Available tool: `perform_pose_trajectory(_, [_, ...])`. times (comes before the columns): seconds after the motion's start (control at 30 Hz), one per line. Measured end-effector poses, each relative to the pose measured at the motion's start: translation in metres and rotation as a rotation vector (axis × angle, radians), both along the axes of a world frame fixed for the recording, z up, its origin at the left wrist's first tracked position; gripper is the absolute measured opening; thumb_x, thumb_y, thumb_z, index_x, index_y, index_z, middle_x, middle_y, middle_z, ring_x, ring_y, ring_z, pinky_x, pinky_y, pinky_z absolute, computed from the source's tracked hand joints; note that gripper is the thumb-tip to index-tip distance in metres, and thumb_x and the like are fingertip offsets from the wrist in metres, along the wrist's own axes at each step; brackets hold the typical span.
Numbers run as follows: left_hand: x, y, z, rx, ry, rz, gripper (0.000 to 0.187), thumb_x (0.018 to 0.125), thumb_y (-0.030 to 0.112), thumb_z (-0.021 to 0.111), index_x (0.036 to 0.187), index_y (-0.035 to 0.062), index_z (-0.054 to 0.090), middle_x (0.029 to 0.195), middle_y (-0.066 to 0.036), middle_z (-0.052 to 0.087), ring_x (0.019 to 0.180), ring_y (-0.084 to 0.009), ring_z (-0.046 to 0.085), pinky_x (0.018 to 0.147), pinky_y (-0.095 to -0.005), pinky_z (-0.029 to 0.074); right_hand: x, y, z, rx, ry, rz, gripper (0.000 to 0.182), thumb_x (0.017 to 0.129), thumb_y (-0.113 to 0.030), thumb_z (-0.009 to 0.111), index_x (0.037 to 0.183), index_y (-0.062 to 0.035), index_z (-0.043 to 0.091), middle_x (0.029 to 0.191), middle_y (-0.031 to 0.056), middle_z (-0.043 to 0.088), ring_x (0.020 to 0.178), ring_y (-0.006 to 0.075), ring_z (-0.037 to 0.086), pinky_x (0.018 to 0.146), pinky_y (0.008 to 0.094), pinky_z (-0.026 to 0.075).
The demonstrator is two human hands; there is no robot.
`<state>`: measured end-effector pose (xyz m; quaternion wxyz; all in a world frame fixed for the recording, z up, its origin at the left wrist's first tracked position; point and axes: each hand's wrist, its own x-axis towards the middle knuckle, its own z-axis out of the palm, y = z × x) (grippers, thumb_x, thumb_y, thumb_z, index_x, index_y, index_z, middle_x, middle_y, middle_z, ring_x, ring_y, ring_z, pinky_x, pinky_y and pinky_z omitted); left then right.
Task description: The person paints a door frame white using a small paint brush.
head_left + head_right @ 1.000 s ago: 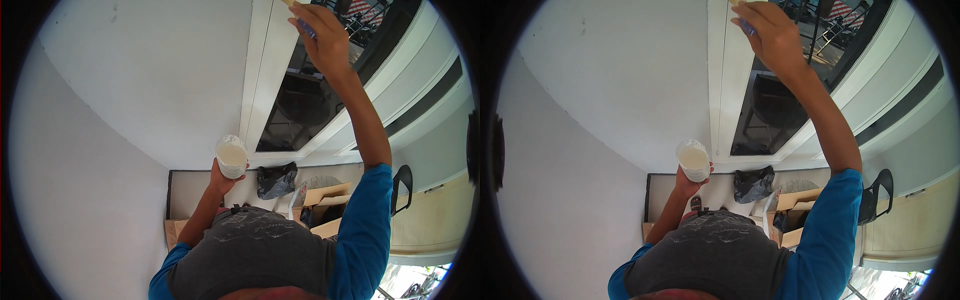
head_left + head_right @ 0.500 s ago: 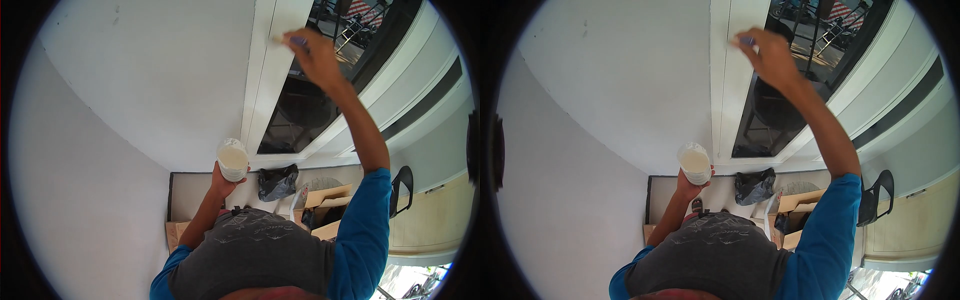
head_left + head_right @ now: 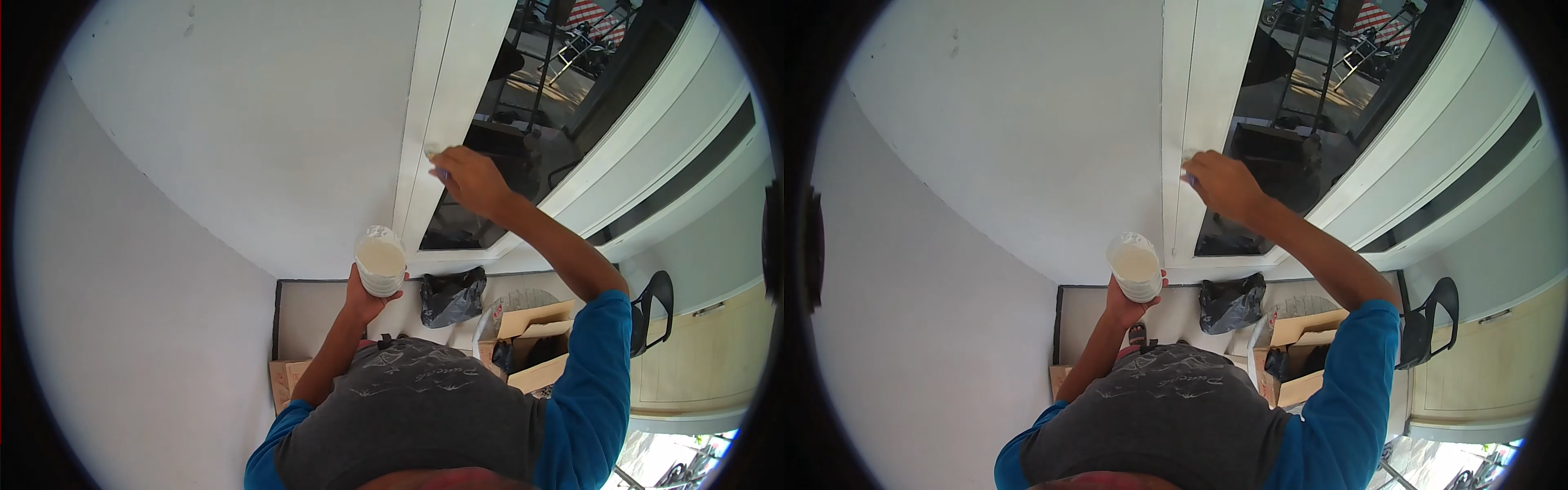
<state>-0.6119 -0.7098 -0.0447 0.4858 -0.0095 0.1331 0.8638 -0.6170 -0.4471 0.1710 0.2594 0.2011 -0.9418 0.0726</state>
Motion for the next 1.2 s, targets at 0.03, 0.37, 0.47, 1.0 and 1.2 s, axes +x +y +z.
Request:
perform_pose_trajectory(0.03, [0.000,0.001,0.001,-0.002,0.010,-0.003,0.062,0.096,0.057,0.031,0.133,0.0102,0.048,0.119,-0.024,0.058,0.108,-0.0383,0.062,0.069,-0.0505,0.061,-0.004,0.000,0.012,0.001,0.000,0.000,0.021,0.083,-0.005,0.068,0.103,-0.0022,0.064,0.104,0.0116,0.067,0.093,0.0274,0.066,0.075,0.0352,0.055])
perform_pose_trajectory(0.37, [0.002,0.007,-0.004,-0.010,0.013,-0.025,0.065,0.096,0.059,0.031,0.133,0.0085,0.047,0.120,-0.024,0.058,0.109,-0.0383,0.061,0.070,-0.0506,0.062,-0.016,0.012,0.117,-0.271,0.898,0.028,0.019,0.077,0.000,0.074,0.094,-0.0016,0.067,0.090,0.0115,0.067,0.075,0.0243,0.067,0.066,0.0306,0.054])
perform_pose_trajectory(0.47, [0.002,0.005,-0.007,-0.026,0.007,-0.022,0.064,0.095,0.059,0.032,0.133,0.0089,0.048,0.120,-0.024,0.058,0.109,-0.0385,0.061,0.069,-0.0506,0.061,-0.026,0.016,0.047,-0.300,0.806,0.100,0.019,0.074,0.003,0.074,0.091,-0.0022,0.066,0.087,0.0117,0.066,0.070,0.0248,0.065,0.066,0.0315,0.055])
perform_pose_trajectory(1.0, [0.004,0.004,0.002,-0.066,-0.008,-0.002,0.062,0.096,0.058,0.031,0.133,0.0101,0.048,0.117,-0.024,0.059,0.106,-0.0383,0.063,0.068,-0.0502,0.061,-0.026,0.013,0.095,-0.139,0.880,0.131,0.018,0.076,0.001,0.074,0.091,-0.0026,0.064,0.086,0.0108,0.065,0.073,0.0251,0.064,0.063,0.0315,0.053])
perform_pose_trajectory(1.2, [0.004,0.002,0.002,-0.041,-0.027,0.028,0.062,0.096,0.057,0.032,0.132,0.0093,0.049,0.117,-0.024,0.060,0.106,-0.0379,0.063,0.067,-0.0502,0.062,-0.008,0.001,-0.013,-0.148,0.361,0.065,0.020,0.075,-0.001,0.073,0.092,-0.0035,0.062,0.090,0.0105,0.062,0.077,0.0273,0.063,0.063,0.0344,0.053])
